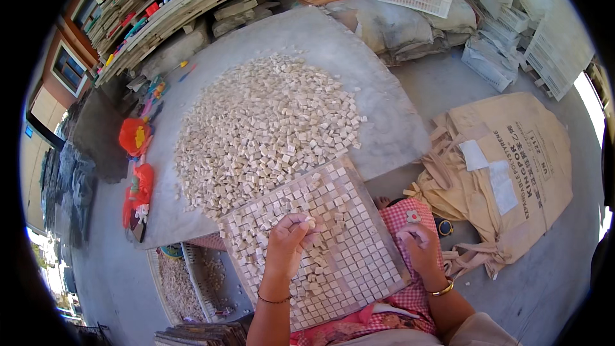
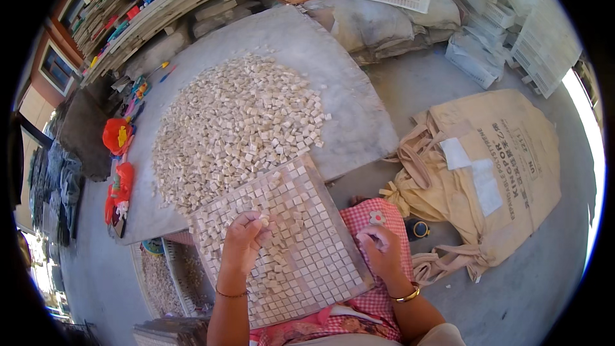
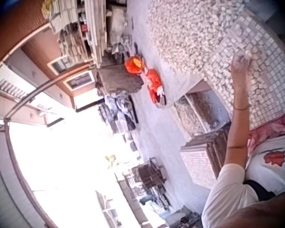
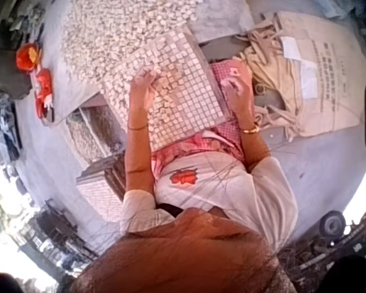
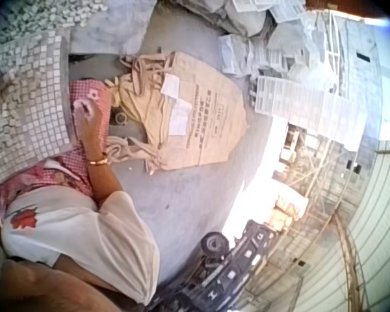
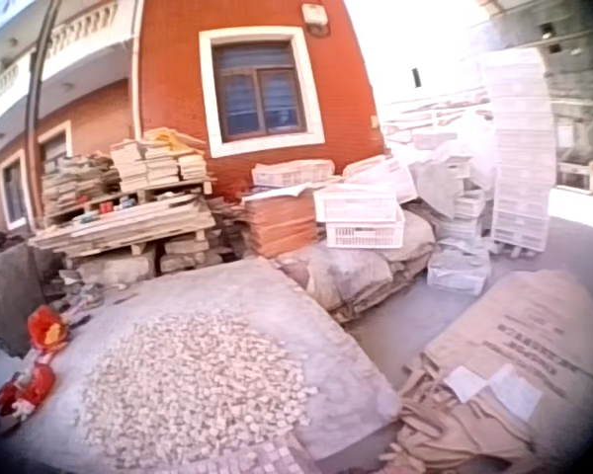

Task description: The person places small white cubic tiles one by one into a grid tray held in their lap. They pick tiles from a large pile on a nearby table and carefully fit them into the empty slots of the mesh grid. The person continues this repetitive assembly process throughout the clip.

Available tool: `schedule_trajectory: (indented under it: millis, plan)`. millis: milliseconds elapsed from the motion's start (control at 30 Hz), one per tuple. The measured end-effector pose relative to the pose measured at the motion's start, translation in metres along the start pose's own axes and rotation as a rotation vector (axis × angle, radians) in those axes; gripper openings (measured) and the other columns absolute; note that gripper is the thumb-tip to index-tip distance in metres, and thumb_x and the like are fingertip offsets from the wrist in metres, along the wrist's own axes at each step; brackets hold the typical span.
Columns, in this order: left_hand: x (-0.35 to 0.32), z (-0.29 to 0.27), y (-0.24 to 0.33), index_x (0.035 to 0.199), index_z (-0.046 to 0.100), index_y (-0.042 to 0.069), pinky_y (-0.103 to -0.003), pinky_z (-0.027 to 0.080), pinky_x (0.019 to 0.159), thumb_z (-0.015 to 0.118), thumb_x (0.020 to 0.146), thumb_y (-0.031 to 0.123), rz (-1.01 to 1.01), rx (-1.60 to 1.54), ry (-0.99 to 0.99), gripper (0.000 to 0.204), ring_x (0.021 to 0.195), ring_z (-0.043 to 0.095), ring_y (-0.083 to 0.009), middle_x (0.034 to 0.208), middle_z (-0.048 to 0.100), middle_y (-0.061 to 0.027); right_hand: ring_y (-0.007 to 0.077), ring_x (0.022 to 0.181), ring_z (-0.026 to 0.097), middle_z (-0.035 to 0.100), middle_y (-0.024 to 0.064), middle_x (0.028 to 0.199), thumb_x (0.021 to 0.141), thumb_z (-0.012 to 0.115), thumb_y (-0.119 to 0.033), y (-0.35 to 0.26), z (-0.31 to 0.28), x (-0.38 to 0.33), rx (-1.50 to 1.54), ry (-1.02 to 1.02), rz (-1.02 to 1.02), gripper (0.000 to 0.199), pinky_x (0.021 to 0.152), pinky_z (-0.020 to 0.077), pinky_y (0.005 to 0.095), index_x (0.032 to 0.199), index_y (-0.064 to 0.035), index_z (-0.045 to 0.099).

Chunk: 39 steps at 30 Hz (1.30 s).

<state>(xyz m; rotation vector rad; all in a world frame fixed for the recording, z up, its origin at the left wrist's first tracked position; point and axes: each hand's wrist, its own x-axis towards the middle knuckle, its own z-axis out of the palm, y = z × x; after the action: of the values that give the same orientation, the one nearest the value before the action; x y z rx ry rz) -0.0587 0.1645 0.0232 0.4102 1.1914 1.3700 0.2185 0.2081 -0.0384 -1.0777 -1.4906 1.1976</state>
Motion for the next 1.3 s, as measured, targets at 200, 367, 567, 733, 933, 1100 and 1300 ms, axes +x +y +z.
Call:
schedule_trajectory:
  millis: [200, 367, 567, 733, 933, 1100, 1300]
  plan:
    - [-0.011, 0.003, -0.010, 0.116, 0.049, -0.001, -0.031, 0.047, 0.092, 0.054, 0.086, 0.001, 0.057, -0.151, -0.070, 0.030, 0.105, 0.058, -0.0228, 0.113, 0.058, -0.0142, 0.0087, 0.068, 0.055, 0.062, 0.0054, 0.078, 0.084, 0.057, -0.003, -0.008, 0.001, 0.001, 0.040, 0.002, 0.067, 0.008, 0.064, 0.0435, 0.0219, 0.084, 0.0029, 0.062]
    - [-0.031, 0.012, -0.011, 0.124, 0.044, -0.005, -0.031, 0.045, 0.096, 0.048, 0.083, -0.005, 0.023, -0.284, -0.103, 0.041, 0.114, 0.052, -0.0231, 0.123, 0.051, -0.0148, 0.0078, 0.066, 0.054, 0.061, 0.0047, 0.077, 0.084, 0.057, -0.004, -0.001, 0.003, 0.000, -0.016, 0.003, 0.080, 0.008, 0.062, 0.0430, 0.0209, 0.086, 0.0030, 0.062]
    - [-0.055, 0.006, -0.022, 0.124, 0.043, -0.005, -0.033, 0.043, 0.098, 0.046, 0.085, -0.005, 0.028, -0.354, -0.140, 0.039, 0.114, 0.051, -0.0231, 0.126, 0.050, -0.0158, 0.0096, 0.068, 0.055, 0.061, 0.0052, 0.078, 0.083, 0.058, -0.002, -0.035, 0.013, 0.006, -0.007, -0.139, 0.004, 0.007, 0.061, 0.0431, 0.0222, 0.086, 0.0028, 0.061]
    - [-0.081, -0.018, -0.030, 0.109, 0.052, -0.002, -0.024, 0.044, 0.068, 0.050, 0.090, 0.007, 0.005, -0.461, -0.078, 0.021, 0.077, 0.051, -0.0123, 0.097, 0.056, -0.0094, 0.0210, 0.069, 0.059, 0.062, 0.0110, 0.080, 0.080, 0.061, -0.004, -0.076, 0.053, 0.039, -0.346, -0.491, -0.317, 0.009, 0.064, 0.0463, 0.0295, 0.088, 0.0000, 0.062]
    - [-0.109, -0.050, -0.041, 0.094, 0.054, 0.002, -0.022, 0.032, 0.049, 0.049, 0.093, 0.017, -0.041, -0.581, -0.028, 0.015, 0.054, 0.039, -0.0086, 0.065, 0.047, -0.0023, 0.0284, 0.080, 0.058, 0.058, 0.0108, 0.083, 0.081, 0.059, -0.009, -0.062, 0.095, 0.070, -0.627, -0.645, -0.511, 0.012, 0.068, 0.0481, 0.0365, 0.091, -0.0044, 0.063]
    - [-0.118, -0.063, -0.050, 0.092, 0.055, 0.002, -0.022, 0.033, 0.048, 0.048, 0.093, 0.016, -0.068, -0.597, 0.078, 0.015, 0.054, 0.041, -0.0098, 0.067, 0.049, -0.0031, 0.0277, 0.082, 0.057, 0.054, 0.0090, 0.079, 0.080, 0.055, -0.011, -0.066, 0.119, 0.067, -0.857, -0.663, -0.547, 0.013, 0.068, 0.0491, 0.0374, 0.091, -0.0074, 0.062]
    - [-0.114, -0.068, -0.050, 0.090, 0.056, 0.003, -0.022, 0.037, 0.049, 0.047, 0.092, 0.013, -0.059, -0.602, 0.059, 0.014, 0.056, 0.045, -0.0112, 0.072, 0.054, -0.0043, 0.0222, 0.076, 0.058, 0.056, 0.0081, 0.083, 0.074, 0.065, -0.007, -0.073, 0.122, 0.074, -0.782, -0.707, -0.370, 0.011, 0.066, 0.0491, 0.0326, 0.082, -0.0041, 0.058]
